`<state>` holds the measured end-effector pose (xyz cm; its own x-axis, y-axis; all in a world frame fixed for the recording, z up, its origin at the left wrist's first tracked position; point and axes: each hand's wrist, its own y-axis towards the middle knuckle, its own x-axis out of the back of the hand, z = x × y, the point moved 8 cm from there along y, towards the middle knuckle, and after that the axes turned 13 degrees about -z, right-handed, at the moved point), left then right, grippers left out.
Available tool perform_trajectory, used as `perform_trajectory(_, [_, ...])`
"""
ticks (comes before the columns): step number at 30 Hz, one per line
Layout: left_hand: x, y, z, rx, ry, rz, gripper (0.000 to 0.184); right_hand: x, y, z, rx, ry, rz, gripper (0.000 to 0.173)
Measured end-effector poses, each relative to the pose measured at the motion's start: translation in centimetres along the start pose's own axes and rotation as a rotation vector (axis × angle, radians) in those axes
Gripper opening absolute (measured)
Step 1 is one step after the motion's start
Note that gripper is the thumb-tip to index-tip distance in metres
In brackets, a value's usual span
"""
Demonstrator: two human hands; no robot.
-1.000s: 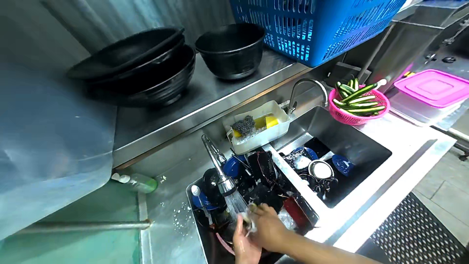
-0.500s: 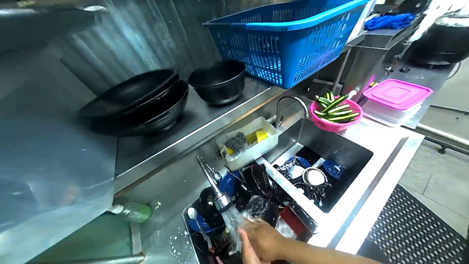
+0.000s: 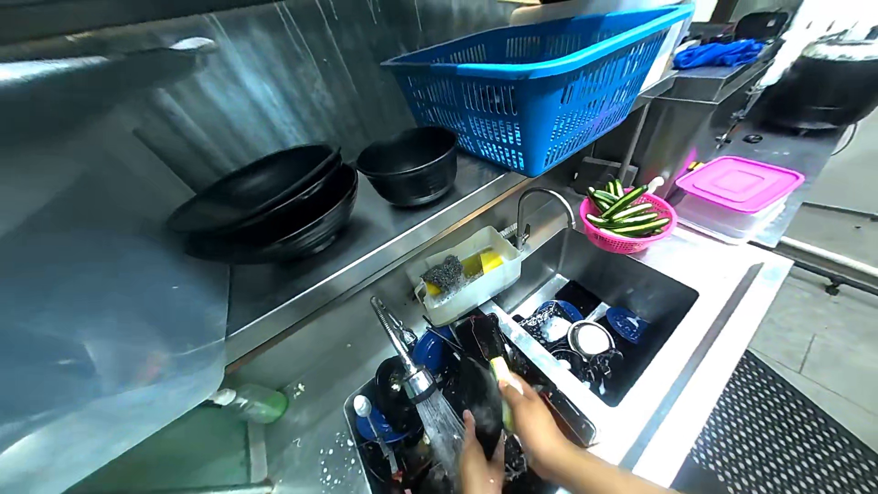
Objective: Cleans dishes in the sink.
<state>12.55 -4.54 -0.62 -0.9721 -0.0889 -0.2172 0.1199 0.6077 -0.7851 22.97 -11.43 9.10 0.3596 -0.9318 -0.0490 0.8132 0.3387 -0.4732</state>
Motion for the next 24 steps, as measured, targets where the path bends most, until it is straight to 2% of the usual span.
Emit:
perform_trajectory(1, [-0.7, -0.7, 0.7, 0.001, 0.010, 0.072, 0.046, -0.6, -1.2, 0.3, 0.007, -0.020, 0.014, 0.043])
perform_trajectory(3, [-1.6, -2.4, 1.2, -0.034, 0.053, 0.262, 0.041, -1.9, -1.8, 2.3, 0.153, -0.189, 0.097, 0.048])
perform_trajectory(4, [-1.6, -2.8, 1.6, -0.004, 0.064, 0.297, 0.035, -2.2, -1.0, 3.8, 0.228, -0.248, 0.107, 0.049])
perform_trajectory(5, [-2.0, -3.1, 2.4, 0.109, 0.069, 0.253, 0.031, -2.2, 0.4, 5.2, 0.246, -0.256, 0.082, 0.047])
perform_trajectory(7, [-2.6, -3.3, 3.7, 0.314, 0.057, 0.290, 0.042, -1.4, 3.6, 5.5, 0.091, -0.170, 0.012, 0.039])
perform_trajectory(8, [-2.7, -3.2, 3.8, 0.333, 0.047, 0.331, 0.044, -1.0, 4.3, 4.0, -0.032, -0.112, -0.001, 0.036])
perform_trajectory(10, [-2.7, -2.4, 3.1, 0.184, 0.122, 0.305, 0.040, -0.5, 3.9, -0.8, -0.253, 0.021, 0.009, 0.036])
perform_trajectory(12, [-2.2, -0.1, 1.9, -0.087, 0.313, 0.137, 0.045, -0.6, 2.3, -4.9, -0.426, 0.141, 0.067, 0.036])
perform_trajectory(15, [0.8, 3.3, 0.4, -0.309, 0.475, -0.090, 0.056, -0.3, 0.5, -6.9, -0.570, 0.184, 0.162, 0.033])
perform_trajectory(18, [2.1, 4.8, -2.5, -0.542, 0.699, -0.190, 0.061, 0.0, 1.6, -3.8, -0.445, 0.069, 0.342, 0.047])
perform_trajectory(20, [1.2, 4.3, -3.7, -0.646, 0.864, -0.129, 0.071, 1.2, 3.6, -2.3, -0.324, -0.117, 0.349, 0.047])
perform_trajectory(22, [0.5, 3.5, -4.1, -0.614, 0.983, -0.014, 0.069, 3.3, 5.7, -1.9, -0.291, -0.261, 0.271, 0.054])
perform_trajectory(24, [0.3, 3.4, -4.5, -0.521, 1.035, 0.129, 0.050, 6.3, 7.9, -1.0, -0.259, -0.219, 0.154, 0.051])
